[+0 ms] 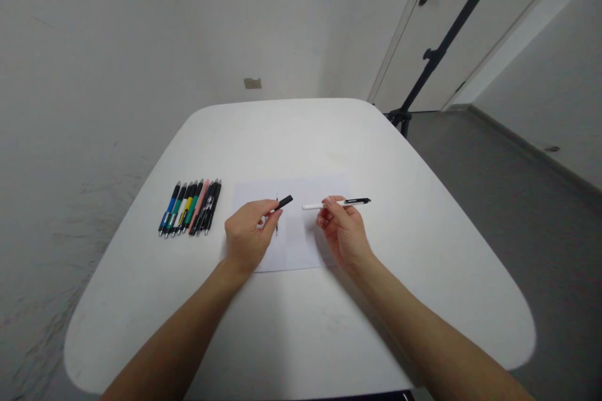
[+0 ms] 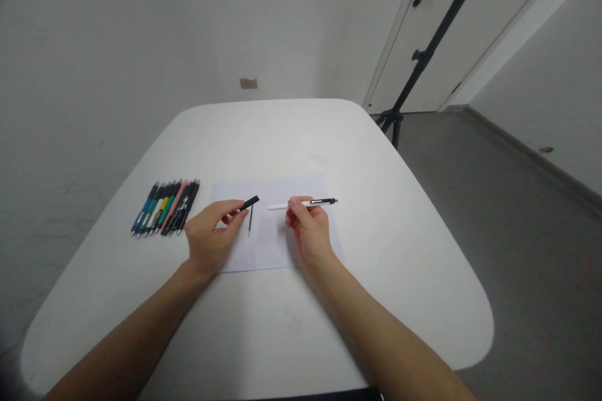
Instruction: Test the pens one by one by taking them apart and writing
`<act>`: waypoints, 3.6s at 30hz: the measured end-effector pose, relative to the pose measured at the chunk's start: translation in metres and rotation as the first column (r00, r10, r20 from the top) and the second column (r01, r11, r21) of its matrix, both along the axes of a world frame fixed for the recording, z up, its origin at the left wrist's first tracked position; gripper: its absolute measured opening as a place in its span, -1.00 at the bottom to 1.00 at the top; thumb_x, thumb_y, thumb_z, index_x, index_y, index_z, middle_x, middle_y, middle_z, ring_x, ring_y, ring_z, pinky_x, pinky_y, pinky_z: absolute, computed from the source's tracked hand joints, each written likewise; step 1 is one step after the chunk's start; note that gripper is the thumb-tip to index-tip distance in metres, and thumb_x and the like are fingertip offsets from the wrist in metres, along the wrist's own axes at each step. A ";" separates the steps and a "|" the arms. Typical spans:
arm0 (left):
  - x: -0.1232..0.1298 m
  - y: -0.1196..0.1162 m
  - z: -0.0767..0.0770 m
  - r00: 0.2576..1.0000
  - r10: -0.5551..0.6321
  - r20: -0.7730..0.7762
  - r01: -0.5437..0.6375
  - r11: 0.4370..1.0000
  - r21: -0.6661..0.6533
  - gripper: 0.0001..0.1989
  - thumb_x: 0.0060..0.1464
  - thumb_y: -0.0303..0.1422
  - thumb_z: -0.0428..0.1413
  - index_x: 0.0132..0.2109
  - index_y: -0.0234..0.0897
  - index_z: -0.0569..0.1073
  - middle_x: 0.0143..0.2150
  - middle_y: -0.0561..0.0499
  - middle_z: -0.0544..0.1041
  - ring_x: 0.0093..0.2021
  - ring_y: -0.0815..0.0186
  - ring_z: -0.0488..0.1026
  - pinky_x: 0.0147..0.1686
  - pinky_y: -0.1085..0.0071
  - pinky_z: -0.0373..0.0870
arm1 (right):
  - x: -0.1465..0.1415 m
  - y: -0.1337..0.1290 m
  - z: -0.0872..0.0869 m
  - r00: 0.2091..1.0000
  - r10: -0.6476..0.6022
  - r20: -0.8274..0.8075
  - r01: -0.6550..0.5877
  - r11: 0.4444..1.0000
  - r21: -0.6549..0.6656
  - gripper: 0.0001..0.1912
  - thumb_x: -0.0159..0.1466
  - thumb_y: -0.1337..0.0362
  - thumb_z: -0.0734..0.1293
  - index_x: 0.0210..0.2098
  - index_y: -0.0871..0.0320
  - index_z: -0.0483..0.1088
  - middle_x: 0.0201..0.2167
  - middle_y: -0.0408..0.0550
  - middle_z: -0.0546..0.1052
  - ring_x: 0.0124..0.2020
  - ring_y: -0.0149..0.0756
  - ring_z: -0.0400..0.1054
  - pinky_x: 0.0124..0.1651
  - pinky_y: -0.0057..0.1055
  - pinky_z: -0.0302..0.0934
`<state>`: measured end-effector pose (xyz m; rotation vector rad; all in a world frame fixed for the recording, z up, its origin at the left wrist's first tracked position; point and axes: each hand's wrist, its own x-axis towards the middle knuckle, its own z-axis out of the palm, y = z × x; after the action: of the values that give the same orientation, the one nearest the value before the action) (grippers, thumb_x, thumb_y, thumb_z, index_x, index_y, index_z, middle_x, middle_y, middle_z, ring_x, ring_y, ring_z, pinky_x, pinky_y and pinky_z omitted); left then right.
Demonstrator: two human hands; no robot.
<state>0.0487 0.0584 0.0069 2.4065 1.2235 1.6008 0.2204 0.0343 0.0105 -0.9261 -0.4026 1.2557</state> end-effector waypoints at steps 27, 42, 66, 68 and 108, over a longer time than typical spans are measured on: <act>0.020 0.001 -0.009 0.752 0.093 -0.653 0.014 0.988 0.157 -0.78 0.19 -0.44 0.13 -0.46 -0.26 0.42 -0.51 0.02 0.45 -0.44 0.23 0.35 -0.45 0.29 0.14 | 0.000 0.001 -0.002 1.000 -0.008 0.017 0.008 1.000 -0.006 -0.64 -0.11 0.15 0.58 -0.52 0.14 0.36 -0.64 -0.27 0.33 -0.59 -0.50 0.16 -0.54 -0.51 0.07; 0.020 0.002 -0.015 0.724 0.030 -0.689 0.055 0.993 0.101 -0.81 0.20 -0.46 0.11 -0.41 -0.29 0.45 -0.49 -0.01 0.47 -0.42 0.22 0.37 -0.44 0.30 0.15 | 0.000 0.002 -0.002 1.000 -0.015 0.025 0.015 1.000 -0.006 -0.65 -0.11 0.14 0.57 -0.51 0.13 0.37 -0.65 -0.28 0.32 -0.58 -0.49 0.16 -0.53 -0.49 0.06; -0.007 0.010 -0.005 0.900 0.037 -0.435 -0.025 0.999 0.034 -0.87 0.14 -0.32 0.20 -0.23 -0.31 0.53 -0.28 -0.08 0.62 -0.27 0.17 0.50 -0.27 0.26 0.40 | 0.041 0.017 -0.007 0.996 -0.042 0.073 0.051 0.991 -0.127 -0.66 -0.14 0.24 0.56 -0.57 0.16 0.32 -0.69 -0.20 0.39 -0.65 -0.53 0.19 -0.67 -0.62 0.05; -0.004 0.007 -0.002 0.850 -0.050 -0.524 0.072 0.997 0.022 -0.73 0.15 -0.25 0.19 -0.06 -0.31 0.51 -0.08 -0.14 0.61 -0.11 0.11 0.50 -0.15 0.20 0.40 | 0.042 0.018 -0.009 0.996 -0.033 0.085 0.045 0.989 -0.142 -0.67 -0.14 0.25 0.55 -0.58 0.16 0.31 -0.71 -0.19 0.39 -0.67 -0.53 0.18 -0.68 -0.62 0.06; -0.013 0.006 -0.004 0.826 -0.128 -0.548 0.130 0.991 -0.034 -0.80 0.18 -0.31 0.14 -0.10 -0.33 0.52 -0.06 -0.17 0.59 0.01 0.06 0.47 -0.02 0.09 0.42 | 0.043 0.008 -0.011 0.287 0.027 0.958 -0.160 0.987 0.020 -0.80 0.19 0.15 0.27 -0.46 0.13 0.34 -0.60 -0.14 0.43 -0.60 -0.37 0.27 -0.44 -0.38 0.13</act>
<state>0.0357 0.0644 0.0034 2.9942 1.0584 0.8874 0.2631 0.0421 -0.0004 -1.5324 -1.5209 0.5814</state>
